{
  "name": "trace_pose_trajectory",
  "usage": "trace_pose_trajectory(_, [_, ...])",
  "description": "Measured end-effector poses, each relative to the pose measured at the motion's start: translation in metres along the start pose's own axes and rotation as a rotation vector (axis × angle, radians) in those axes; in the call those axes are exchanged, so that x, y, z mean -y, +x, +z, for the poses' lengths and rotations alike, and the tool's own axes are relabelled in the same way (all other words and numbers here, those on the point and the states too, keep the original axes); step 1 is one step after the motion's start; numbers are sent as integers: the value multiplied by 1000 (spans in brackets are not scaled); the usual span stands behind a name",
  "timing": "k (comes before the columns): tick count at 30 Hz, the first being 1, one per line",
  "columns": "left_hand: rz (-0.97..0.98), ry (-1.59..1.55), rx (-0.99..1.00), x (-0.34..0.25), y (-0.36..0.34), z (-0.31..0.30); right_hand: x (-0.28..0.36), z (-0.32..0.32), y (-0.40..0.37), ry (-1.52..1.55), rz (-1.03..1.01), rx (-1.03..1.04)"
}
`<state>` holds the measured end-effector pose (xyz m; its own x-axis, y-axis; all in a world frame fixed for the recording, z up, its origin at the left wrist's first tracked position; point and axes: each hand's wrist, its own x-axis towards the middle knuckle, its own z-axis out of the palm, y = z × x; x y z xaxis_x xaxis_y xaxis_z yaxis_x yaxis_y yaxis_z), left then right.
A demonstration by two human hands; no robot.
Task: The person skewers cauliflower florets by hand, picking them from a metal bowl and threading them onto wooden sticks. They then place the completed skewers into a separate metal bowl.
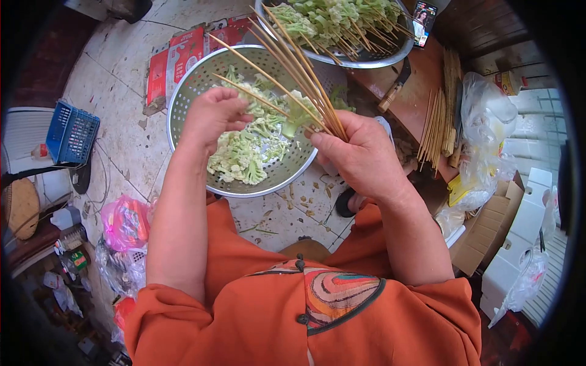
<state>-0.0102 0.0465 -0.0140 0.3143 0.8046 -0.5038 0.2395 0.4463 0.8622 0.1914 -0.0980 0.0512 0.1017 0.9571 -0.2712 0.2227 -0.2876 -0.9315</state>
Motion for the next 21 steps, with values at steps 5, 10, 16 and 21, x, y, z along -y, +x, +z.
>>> trace_pose_trajectory(5, [141, -586, 51, -13, -9, -13, -7, 5, 1, 43, 43, 42])
trace_pose_trajectory(10, [162, -739, -38, -15, -12, -17, -1, 8, 1, 51, 129, 19])
trace_pose_trajectory(16, [215, -778, -66, -18, -15, -17, 1, 9, 0, 7, 97, 19])
trace_pose_trajectory(21, [252, -729, -73, -17, -14, -14, -4, 9, 0, 35, 84, 30])
